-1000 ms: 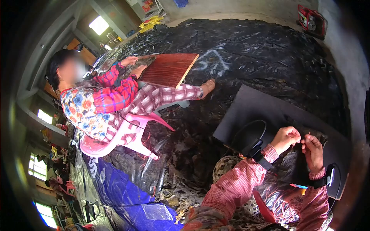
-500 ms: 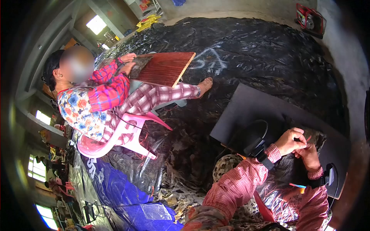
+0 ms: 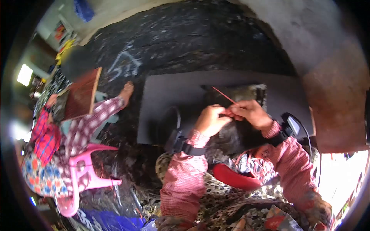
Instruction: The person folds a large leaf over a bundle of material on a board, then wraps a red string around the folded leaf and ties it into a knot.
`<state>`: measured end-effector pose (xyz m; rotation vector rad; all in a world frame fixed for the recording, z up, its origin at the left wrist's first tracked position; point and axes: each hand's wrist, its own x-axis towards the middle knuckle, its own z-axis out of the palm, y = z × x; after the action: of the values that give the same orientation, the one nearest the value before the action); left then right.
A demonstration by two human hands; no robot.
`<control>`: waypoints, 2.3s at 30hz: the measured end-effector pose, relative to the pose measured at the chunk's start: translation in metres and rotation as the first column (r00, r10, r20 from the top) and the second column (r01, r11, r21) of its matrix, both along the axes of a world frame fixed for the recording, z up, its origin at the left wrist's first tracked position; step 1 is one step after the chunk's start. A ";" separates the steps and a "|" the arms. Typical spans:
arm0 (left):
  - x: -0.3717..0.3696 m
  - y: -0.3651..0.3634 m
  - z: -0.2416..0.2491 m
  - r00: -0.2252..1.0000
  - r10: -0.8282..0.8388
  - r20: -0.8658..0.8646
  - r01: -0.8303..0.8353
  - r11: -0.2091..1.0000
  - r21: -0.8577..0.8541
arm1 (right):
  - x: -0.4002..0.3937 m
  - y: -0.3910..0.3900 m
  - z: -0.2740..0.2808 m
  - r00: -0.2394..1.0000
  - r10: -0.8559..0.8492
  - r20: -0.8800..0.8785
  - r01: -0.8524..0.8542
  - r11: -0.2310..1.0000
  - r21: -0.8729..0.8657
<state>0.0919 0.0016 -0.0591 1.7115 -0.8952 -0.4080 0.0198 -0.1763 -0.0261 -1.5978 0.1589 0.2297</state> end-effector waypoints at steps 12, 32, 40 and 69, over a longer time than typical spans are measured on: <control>0.002 -0.002 0.005 0.957 0.087 -0.278 -0.063 0.994 0.093 | -0.001 0.012 0.006 0.923 0.106 0.370 0.160 0.769 -0.619; -0.001 -0.003 0.004 0.953 0.225 -0.202 -0.214 0.974 0.074 | -0.006 0.015 -0.007 0.733 0.284 0.618 0.392 0.566 -0.725; -0.005 -0.005 0.003 0.894 0.019 -0.447 -0.078 0.990 -0.114 | -0.012 0.004 -0.002 0.782 0.233 0.579 0.361 0.587 -0.724; 0.003 -0.003 -0.002 0.939 0.305 -0.161 -0.344 0.861 -0.375 | 0.016 0.017 0.017 0.990 -0.100 0.096 0.120 0.965 -0.231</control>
<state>0.0951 -0.0011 -0.0612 1.4129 -0.5543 -0.0680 0.0360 -0.1589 -0.0088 -1.8264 0.2163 0.0585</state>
